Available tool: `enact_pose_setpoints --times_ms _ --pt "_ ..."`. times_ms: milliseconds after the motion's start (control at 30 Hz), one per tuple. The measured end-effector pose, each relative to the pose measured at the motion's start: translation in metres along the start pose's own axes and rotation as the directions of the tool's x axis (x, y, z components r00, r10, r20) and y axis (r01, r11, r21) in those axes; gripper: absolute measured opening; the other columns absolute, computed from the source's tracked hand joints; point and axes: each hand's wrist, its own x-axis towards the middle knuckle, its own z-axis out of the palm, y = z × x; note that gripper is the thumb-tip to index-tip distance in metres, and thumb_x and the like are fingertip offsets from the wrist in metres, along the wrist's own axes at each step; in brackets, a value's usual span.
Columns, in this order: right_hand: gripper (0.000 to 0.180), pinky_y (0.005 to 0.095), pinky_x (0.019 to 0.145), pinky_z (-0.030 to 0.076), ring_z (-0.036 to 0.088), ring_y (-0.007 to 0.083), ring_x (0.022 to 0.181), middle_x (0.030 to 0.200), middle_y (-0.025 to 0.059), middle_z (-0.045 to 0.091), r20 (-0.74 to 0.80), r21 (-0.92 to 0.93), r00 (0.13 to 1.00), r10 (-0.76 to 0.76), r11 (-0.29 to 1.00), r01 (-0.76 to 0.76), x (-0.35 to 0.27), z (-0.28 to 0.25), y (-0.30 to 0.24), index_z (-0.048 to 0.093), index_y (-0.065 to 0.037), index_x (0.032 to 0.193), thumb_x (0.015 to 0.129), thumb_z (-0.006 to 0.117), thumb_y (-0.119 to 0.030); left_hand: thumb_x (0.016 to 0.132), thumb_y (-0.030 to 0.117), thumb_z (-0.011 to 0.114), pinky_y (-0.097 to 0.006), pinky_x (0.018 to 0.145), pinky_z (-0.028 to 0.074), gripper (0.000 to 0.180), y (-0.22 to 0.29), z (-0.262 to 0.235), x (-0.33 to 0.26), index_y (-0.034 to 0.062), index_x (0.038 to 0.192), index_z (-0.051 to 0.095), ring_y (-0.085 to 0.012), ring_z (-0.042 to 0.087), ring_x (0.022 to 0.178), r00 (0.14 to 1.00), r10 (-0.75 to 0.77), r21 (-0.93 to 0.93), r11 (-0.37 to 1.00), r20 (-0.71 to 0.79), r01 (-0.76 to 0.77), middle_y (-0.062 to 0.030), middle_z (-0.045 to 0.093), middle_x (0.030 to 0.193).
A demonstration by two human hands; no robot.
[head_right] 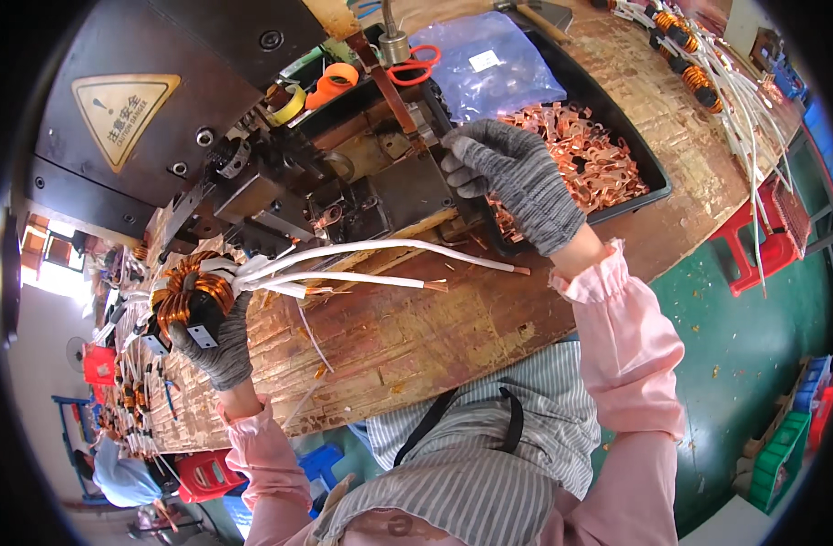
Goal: The person assembles electrical components by inserting copper terminals into the ends of white insulated wires attached to a copper coil. They use a manual press machine to crimp the terminals onto the wires and then place the finished units on a wooden workbench.
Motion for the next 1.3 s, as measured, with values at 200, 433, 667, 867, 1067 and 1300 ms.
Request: enact_pose_setpoints --times_ms 200,433,667,867,1067,1300 --pt "0.020 0.0214 0.061 0.050 0.060 0.0104 0.067 0.079 0.0042 0.063 0.115 -0.152 0.993 -0.020 0.988 0.037 -0.019 0.002 -0.020 0.060 -0.003 0.100 0.088 0.055 -0.017 0.067 0.054 0.065 -0.057 0.098 0.029 0.088 0.003 -0.006 -0.017 0.0027 0.129 0.030 -0.0275 0.034 0.119 0.994 0.109 0.022 0.994 -0.021 -0.108 -0.0115 0.036 0.127" --pt "0.038 0.0304 0.072 0.049 0.061 0.0208 0.079 0.088 0.0134 0.062 0.534 -0.463 0.794 -0.289 0.686 0.561 -0.058 0.069 -0.050 0.056 0.000 0.105 0.082 0.060 -0.030 0.064 0.058 0.066 -0.053 0.103 0.024 0.096 0.035 -0.020 -0.047 0.0029 0.131 0.026 -0.0350 0.030 0.122 0.934 0.206 -0.127 0.976 0.294 -0.175 -0.0158 0.032 0.130" --pt "0.062 0.0351 0.081 0.045 0.056 0.0336 0.096 0.105 0.0241 0.056 0.867 -0.464 0.497 -0.044 0.294 0.836 -0.129 0.172 -0.050 0.045 0.004 0.118 0.075 0.064 -0.037 0.067 0.051 0.067 -0.049 0.100 0.029 0.090 0.078 -0.002 -0.088 0.0034 0.132 0.027 -0.0318 0.034 0.120 0.862 0.156 -0.182 0.980 0.482 -0.076 -0.0140 0.035 0.131" --pt "0.055 0.0342 0.083 0.045 0.057 0.0301 0.095 0.105 0.0209 0.057 0.837 -0.316 0.531 -0.137 0.670 0.671 -0.169 0.145 -0.004 0.044 0.001 0.120 0.079 0.061 -0.032 0.069 0.044 0.068 -0.045 0.098 0.032 0.084 0.093 0.054 -0.098 0.0043 0.132 0.028 -0.0297 0.039 0.117 0.768 0.088 -0.171 0.985 0.634 0.029 -0.0129 0.039 0.129" --pt "0.049 0.0333 0.084 0.044 0.058 0.0267 0.095 0.106 0.0178 0.058 0.478 -0.167 0.747 -0.463 0.787 0.594 -0.198 0.095 -0.032 0.043 -0.003 0.123 0.083 0.059 -0.027 0.072 0.036 0.069 -0.041 0.096 0.035 0.079 0.111 0.151 -0.095 0.0052 0.133 0.030 -0.0277 0.044 0.114 0.610 -0.016 -0.098 0.983 0.792 0.153 -0.0118 0.043 0.127" --pt "0.028 0.0206 0.063 0.042 0.049 0.0047 0.073 0.081 -0.0038 0.055 -0.186 -0.248 0.916 -0.355 0.919 0.306 -0.241 -0.037 -0.097 0.055 -0.005 0.105 0.086 0.057 -0.025 0.076 0.028 0.068 -0.035 0.095 0.037 0.067 0.067 0.253 -0.102 0.0053 0.130 0.036 -0.0238 0.048 0.112 0.215 -0.318 0.285 0.943 0.923 0.171 -0.0095 0.048 0.124"
